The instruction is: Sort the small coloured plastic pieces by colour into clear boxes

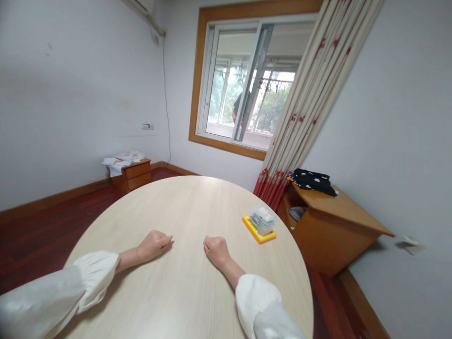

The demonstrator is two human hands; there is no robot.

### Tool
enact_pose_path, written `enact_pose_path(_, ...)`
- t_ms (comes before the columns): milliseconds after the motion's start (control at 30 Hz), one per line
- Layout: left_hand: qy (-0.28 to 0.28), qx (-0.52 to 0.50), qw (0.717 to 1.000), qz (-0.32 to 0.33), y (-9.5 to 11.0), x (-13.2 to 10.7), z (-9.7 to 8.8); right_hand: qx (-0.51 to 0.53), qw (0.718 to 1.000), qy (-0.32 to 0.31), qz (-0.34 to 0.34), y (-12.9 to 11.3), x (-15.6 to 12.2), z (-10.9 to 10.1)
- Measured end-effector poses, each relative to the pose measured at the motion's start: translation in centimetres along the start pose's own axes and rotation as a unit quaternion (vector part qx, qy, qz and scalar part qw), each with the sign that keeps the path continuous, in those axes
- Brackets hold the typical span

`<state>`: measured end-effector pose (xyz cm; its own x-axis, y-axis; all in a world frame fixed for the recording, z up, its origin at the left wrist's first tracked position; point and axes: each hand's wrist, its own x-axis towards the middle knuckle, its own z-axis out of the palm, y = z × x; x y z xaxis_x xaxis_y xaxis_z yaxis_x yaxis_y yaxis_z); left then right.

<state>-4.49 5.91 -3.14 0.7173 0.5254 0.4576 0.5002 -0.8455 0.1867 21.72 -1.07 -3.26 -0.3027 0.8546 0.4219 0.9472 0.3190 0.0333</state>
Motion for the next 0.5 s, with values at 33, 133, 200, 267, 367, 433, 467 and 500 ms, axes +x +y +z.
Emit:
enact_pose_path(33,0.014,-0.001,1.000,0.005,-0.2,0.0,0.2,-0.003,1.000,0.005,-0.002,0.1,0.0,0.1)
enact_pose_path(133,0.042,-0.009,0.999,0.015,-0.5,0.0,0.4,-0.013,1.000,0.019,-0.005,0.2,0.0,0.2)
enact_pose_path(200,0.047,-0.014,0.999,0.007,-0.4,0.0,0.3,-0.018,0.999,0.028,-0.007,0.1,-0.1,0.3)
enact_pose_path(267,0.049,-0.026,0.998,-0.007,-0.1,0.0,0.1,-0.021,0.999,0.036,-0.009,-0.1,-0.2,0.3)
enact_pose_path(367,0.039,-0.079,0.996,-0.023,0.5,-0.1,-0.2,-0.019,0.998,0.049,-0.016,-0.5,-0.5,0.1)
enact_pose_path(433,0.029,-0.134,0.990,-0.036,0.9,-0.2,-0.4,-0.012,0.998,0.058,-0.023,-0.8,-0.7,-0.1)
enact_pose_path(467,0.023,-0.165,0.985,-0.045,1.2,-0.2,-0.5,-0.006,0.998,0.063,-0.027,-1.0,-0.8,-0.2)
enact_pose_path(500,0.018,-0.197,0.979,-0.056,1.4,-0.4,-0.6,0.001,0.997,0.068,-0.032,-1.2,-1.0,-0.4)
